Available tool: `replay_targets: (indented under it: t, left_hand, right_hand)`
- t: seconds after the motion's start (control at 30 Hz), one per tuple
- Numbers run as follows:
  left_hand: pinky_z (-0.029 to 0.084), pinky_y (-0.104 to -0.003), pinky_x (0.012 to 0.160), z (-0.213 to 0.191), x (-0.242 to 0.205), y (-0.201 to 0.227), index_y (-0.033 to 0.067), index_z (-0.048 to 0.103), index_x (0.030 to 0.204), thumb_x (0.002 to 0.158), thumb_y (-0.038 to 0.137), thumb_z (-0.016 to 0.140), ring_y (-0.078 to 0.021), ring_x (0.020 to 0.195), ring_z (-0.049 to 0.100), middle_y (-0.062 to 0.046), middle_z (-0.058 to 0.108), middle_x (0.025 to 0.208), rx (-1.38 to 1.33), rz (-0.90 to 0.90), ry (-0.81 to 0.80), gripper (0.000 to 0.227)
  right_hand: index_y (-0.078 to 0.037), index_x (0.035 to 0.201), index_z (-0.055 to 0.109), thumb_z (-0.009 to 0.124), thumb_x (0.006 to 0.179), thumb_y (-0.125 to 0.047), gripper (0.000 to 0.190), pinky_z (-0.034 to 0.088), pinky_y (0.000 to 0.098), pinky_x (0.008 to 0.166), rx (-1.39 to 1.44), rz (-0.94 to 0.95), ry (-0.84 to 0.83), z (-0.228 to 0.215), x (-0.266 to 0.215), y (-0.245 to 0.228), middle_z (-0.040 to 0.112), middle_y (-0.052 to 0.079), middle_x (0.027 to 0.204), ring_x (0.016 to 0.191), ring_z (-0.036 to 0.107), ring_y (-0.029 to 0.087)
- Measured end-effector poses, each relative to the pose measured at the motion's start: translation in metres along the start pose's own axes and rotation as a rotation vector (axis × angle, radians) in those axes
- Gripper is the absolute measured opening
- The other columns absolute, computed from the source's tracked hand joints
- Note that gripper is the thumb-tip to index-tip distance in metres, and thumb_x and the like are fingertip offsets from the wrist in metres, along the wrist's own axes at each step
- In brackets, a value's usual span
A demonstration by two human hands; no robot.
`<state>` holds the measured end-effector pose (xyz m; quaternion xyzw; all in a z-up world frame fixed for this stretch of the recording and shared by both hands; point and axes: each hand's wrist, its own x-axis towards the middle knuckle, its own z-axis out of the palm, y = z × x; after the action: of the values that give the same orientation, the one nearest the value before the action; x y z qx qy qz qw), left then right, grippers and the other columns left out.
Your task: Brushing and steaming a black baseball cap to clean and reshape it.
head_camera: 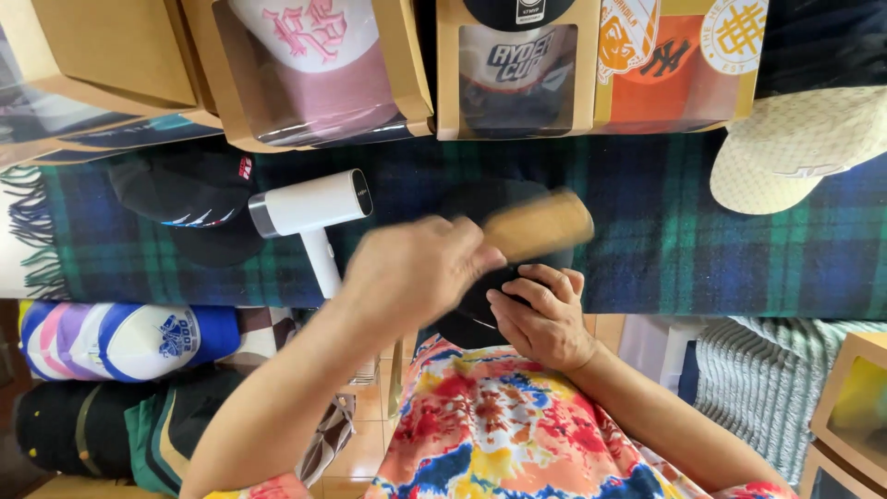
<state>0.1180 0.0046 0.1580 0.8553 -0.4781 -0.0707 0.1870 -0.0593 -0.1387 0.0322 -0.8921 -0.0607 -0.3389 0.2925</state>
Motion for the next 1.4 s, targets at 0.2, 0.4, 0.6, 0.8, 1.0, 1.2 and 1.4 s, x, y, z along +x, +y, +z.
replay_targets:
  t: [0.2,0.4,0.6,0.8,1.0,1.2,1.4]
  left_hand:
    - [0.058,-0.055,0.063,0.063,0.003,-0.068,0.0126,0.064,0.105,0.109,0.054,0.032,-0.041,0.073,0.073,-0.015,0.069,0.073,-0.051,-0.377,-0.209,0.053]
    - [0.056,-0.059,0.072,0.049,-0.035,-0.087,0.0133,0.062,0.103,0.108,0.061,0.027,-0.0445,0.084,0.073,-0.018,0.071,0.081,-0.025,-0.668,-0.437,0.059]
    - [0.054,-0.043,0.049,0.025,-0.023,-0.025,0.0181,0.055,0.078,0.102,0.059,0.05,-0.0326,0.054,0.067,-0.006,0.058,0.062,0.158,-0.078,0.128,0.048]
    - [0.055,-0.039,0.052,0.022,0.003,0.001,0.0218,0.062,0.084,0.099,0.055,0.054,-0.0277,0.057,0.069,-0.001,0.059,0.064,0.12,0.067,0.095,0.037]
    - [0.056,-0.054,0.083,0.05,0.094,-0.044,0.0119,0.074,0.099,0.104,0.056,0.034,-0.0367,0.101,0.073,-0.013,0.076,0.096,-0.03,-0.307,-0.585,0.06]
    - [0.058,-0.052,0.083,0.033,0.031,-0.105,0.0035,0.076,0.092,0.104,0.035,0.039,-0.0407,0.095,0.074,-0.019,0.077,0.091,0.04,-0.558,-0.782,0.05]
    - [0.054,-0.043,0.048,0.016,-0.026,0.007,0.0174,0.06,0.082,0.1,0.055,0.052,-0.0306,0.055,0.069,-0.006,0.06,0.059,0.055,-0.125,0.111,0.043]
  right_hand:
    - [-0.02,0.102,0.082,0.073,0.09,-0.024,0.015,0.044,0.0408,0.086,-0.027,-0.028,-0.014,-0.001,0.002,-0.001,0.069,0.001,0.107,0.105,0.063,0.028]
    - [-0.018,0.102,0.082,0.07,0.093,-0.024,0.016,0.042,0.0414,0.086,-0.001,-0.041,0.019,0.001,0.001,-0.001,0.069,0.003,0.107,0.105,0.063,0.03]
    - [-0.017,0.103,0.082,0.072,0.092,-0.023,0.016,0.044,0.0411,0.085,-0.006,-0.035,-0.01,-0.001,0.003,-0.001,0.07,0.003,0.109,0.106,0.064,0.031]
    - [-0.019,0.095,0.082,0.071,0.091,-0.025,0.013,0.044,0.0405,0.089,-0.071,-0.007,-0.006,-0.002,0.006,-0.004,0.071,0.001,0.107,0.104,0.063,0.031]
    - [-0.018,0.098,0.082,0.074,0.09,-0.021,0.012,0.045,0.0409,0.087,-0.04,0.003,-0.014,-0.001,0.003,-0.005,0.071,0.0,0.109,0.105,0.064,0.028]
    - [-0.017,0.098,0.081,0.073,0.091,-0.02,0.011,0.043,0.0415,0.089,-0.039,-0.01,-0.017,-0.002,0.007,-0.005,0.069,0.002,0.108,0.106,0.064,0.028]
    - [-0.004,0.095,0.074,0.077,0.085,-0.004,0.011,0.05,0.0521,0.091,0.03,0.045,0.059,-0.003,-0.002,0.006,0.064,0.013,0.106,0.105,0.064,0.042]
